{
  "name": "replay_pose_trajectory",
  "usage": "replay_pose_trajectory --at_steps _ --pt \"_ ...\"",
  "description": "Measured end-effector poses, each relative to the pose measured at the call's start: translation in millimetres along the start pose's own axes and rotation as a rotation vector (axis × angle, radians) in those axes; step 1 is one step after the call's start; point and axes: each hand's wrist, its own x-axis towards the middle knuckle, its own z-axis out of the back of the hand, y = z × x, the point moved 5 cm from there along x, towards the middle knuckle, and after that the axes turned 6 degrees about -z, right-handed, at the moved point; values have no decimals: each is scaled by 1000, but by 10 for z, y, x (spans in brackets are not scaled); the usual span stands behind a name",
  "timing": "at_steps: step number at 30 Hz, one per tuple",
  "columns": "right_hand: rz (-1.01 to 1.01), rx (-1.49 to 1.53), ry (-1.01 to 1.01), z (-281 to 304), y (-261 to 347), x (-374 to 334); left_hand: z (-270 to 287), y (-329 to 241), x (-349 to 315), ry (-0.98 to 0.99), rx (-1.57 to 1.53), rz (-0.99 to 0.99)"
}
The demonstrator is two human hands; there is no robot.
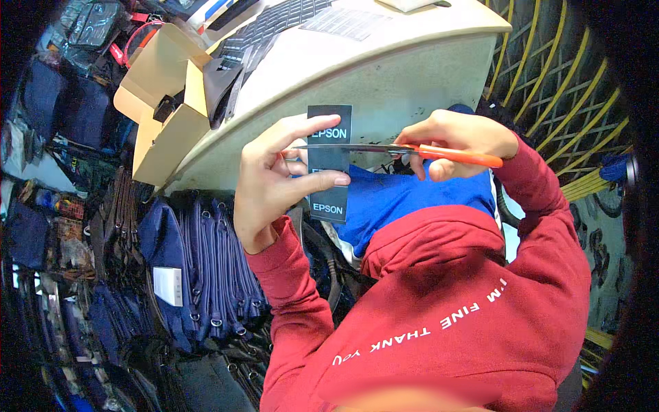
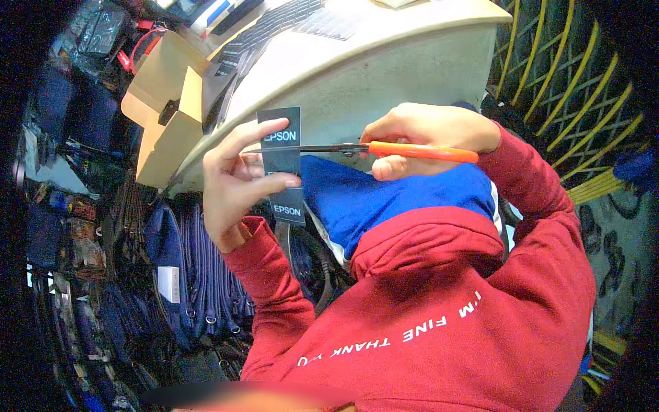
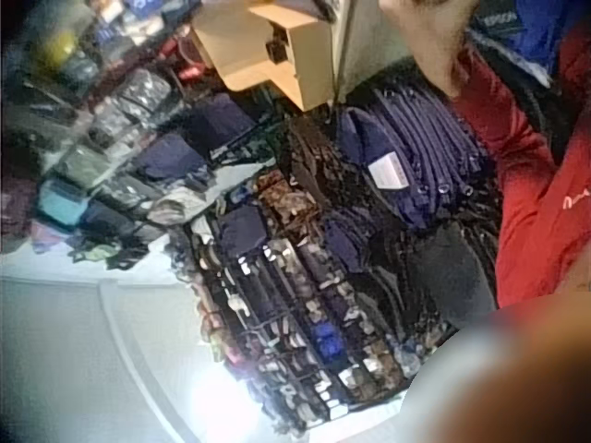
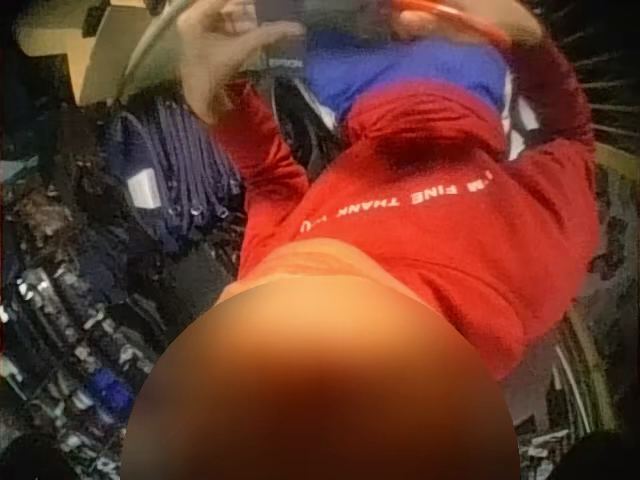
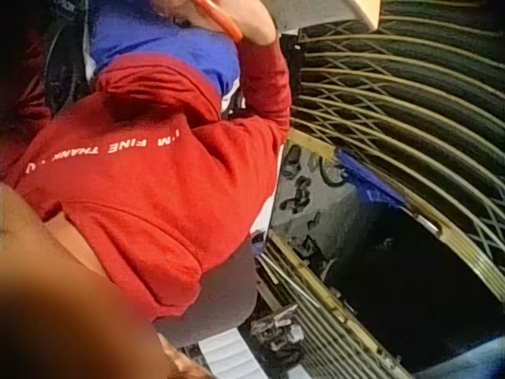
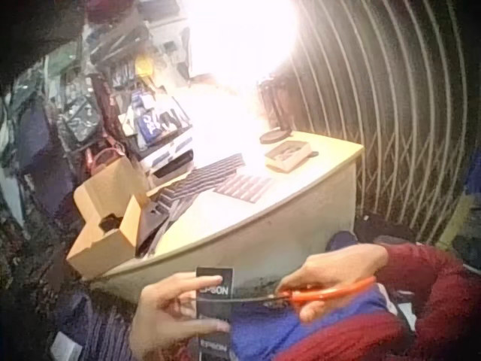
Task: Cutting individual labels or tags from a printed sheet using scissors.
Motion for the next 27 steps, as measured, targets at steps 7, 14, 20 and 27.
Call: replay_pose_trajectory --at_steps 7,14,20,27 --pt "1 1 -1 -10 -19 6 4 -30 10 42 61 2" --pt "-20 -28 -5 -29 3 4 9 -19 -2 39 55 -72" --pt "-31 -53 -15 -30 -2 6 22 -34 -3 43 103 30" --pt "-32 -130 -60 -21 30 2 33 -26 5 42 124 6"
